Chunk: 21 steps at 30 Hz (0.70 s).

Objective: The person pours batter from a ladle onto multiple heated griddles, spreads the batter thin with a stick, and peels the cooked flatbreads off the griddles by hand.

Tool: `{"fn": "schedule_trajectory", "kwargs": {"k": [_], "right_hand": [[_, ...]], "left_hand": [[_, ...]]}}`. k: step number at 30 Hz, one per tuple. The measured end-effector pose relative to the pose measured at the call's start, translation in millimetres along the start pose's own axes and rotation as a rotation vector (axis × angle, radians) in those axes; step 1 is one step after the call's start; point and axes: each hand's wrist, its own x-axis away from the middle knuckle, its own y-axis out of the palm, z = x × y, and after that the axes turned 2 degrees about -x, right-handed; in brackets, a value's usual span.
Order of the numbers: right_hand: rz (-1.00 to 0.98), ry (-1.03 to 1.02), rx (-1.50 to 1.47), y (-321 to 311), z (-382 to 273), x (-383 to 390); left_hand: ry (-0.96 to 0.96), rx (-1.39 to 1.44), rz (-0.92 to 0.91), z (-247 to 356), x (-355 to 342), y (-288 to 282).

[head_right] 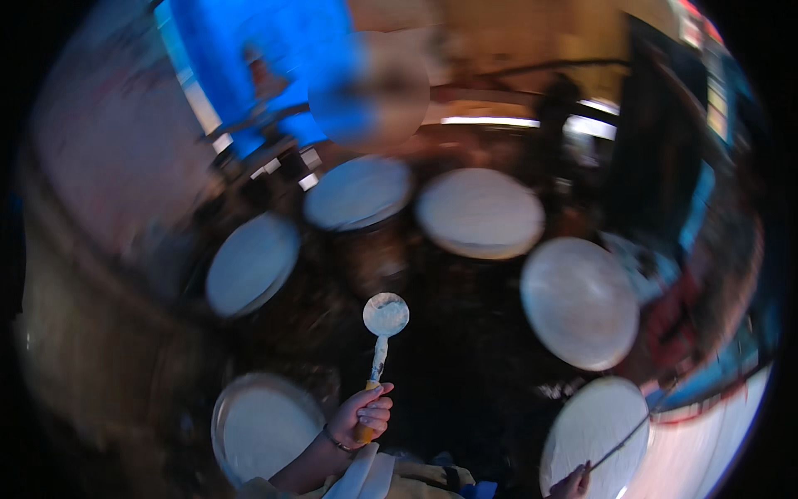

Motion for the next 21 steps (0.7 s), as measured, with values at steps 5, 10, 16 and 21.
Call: {"fn": "schedule_trajectory", "kwargs": {"k": [5,10,16,21], "right_hand": [[-1.032,-0.501,-0.031,106,20,67],[-1.276,0.140,0.071,165,18,151],[-1.527,-0.152,0.217,196,-20,211],[-1.836,-0.085,0.564,238,2,255]], "left_hand": [[0.492,0.206,0.360,47,99,-124],[0.816,-0.045,0.937,110,158,-289],[0.181,-1.251,1.328,91,179,-274],[0.457,-0.350,0.765,25,163,-303]]}}
